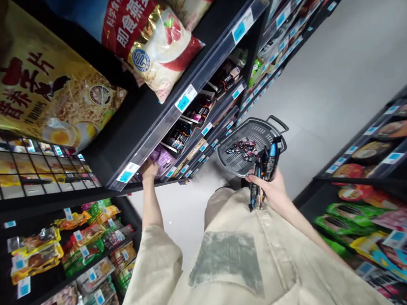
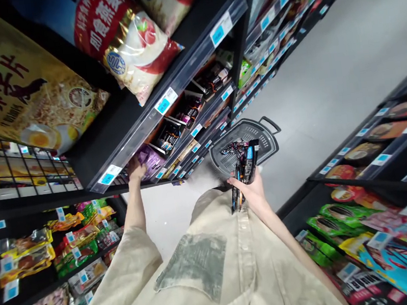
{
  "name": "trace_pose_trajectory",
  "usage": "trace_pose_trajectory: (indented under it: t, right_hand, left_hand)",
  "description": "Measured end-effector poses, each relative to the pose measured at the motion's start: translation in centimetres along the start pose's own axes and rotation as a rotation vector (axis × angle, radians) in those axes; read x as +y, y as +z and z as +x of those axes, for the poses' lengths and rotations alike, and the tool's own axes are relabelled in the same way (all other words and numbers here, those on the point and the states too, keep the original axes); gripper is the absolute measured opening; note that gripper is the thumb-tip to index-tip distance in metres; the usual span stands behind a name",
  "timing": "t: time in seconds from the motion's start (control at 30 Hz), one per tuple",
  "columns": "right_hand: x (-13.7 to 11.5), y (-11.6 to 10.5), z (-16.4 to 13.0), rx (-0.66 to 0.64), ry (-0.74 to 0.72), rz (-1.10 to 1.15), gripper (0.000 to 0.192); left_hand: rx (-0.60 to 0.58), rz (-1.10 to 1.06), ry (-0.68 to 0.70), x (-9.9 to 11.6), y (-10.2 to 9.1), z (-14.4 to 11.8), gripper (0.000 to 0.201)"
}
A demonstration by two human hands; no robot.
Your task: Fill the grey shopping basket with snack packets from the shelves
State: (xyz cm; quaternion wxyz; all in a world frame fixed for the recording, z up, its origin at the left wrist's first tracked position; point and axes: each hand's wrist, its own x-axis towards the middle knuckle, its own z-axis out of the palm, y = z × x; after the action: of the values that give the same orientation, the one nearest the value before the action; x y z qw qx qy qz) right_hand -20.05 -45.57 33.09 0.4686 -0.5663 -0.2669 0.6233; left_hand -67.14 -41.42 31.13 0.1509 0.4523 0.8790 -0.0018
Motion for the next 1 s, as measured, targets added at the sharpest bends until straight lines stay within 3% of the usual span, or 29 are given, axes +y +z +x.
trace_pose_trajectory:
  t: [0.13, 0.23, 0.4, 0.5, 0.6, 0.73, 0.83, 1.0]
  right_hand:
    - [0.3, 0.0, 0.0, 0.005, -0.008, -0.014, 0.067]
    - [0.5, 0.0, 0.0, 0.019, 0.014, 0.002, 0.069]
    - [0.4, 0.2, 0.4, 0.021, 0.045, 0.035, 0.069]
    - [0.2, 0.6, 0.6, 0.019, 0.046, 0.028, 0.069]
    - [0.0, 1.0, 0.7, 0.002, 0.045, 0.022, 0.066]
    - [-0.2, 1.3, 0.7, -0.004, 0.011, -0.031, 0.065]
    - [-0.2, 0.9, 0.6, 0.005, -0.005, -0.066, 0.067]
    - [0.1, 0.1, 0.6, 0.047, -0.019, 0.011, 0.064]
  left_hand:
    - [0.023, 0.044, -0.028, 0.6, 2.8, 0.2, 0.062]
    - [0.064, 0.054, 0.045, 0.7, 4.1, -0.3, 0.058]
    - [0.139, -0.128, 0.117, 1.5, 3.7, -0.4, 0.051]
    - [0.223, -0.230, 0.153, 4.2, 3.4, -0.1, 0.049]
    - [0.107, -0.199, 0.328, 8.5, 4.2, 0.8, 0.044]
    - [-0.161, 0.100, 0.449, 13.0, 5.4, 2.3, 0.038]
    - [-0.209, 0.153, 0.435, 13.0, 5.5, 2.7, 0.033]
    - [-0.212, 0.132, 0.439, 10.2, 4.4, 2.6, 0.034]
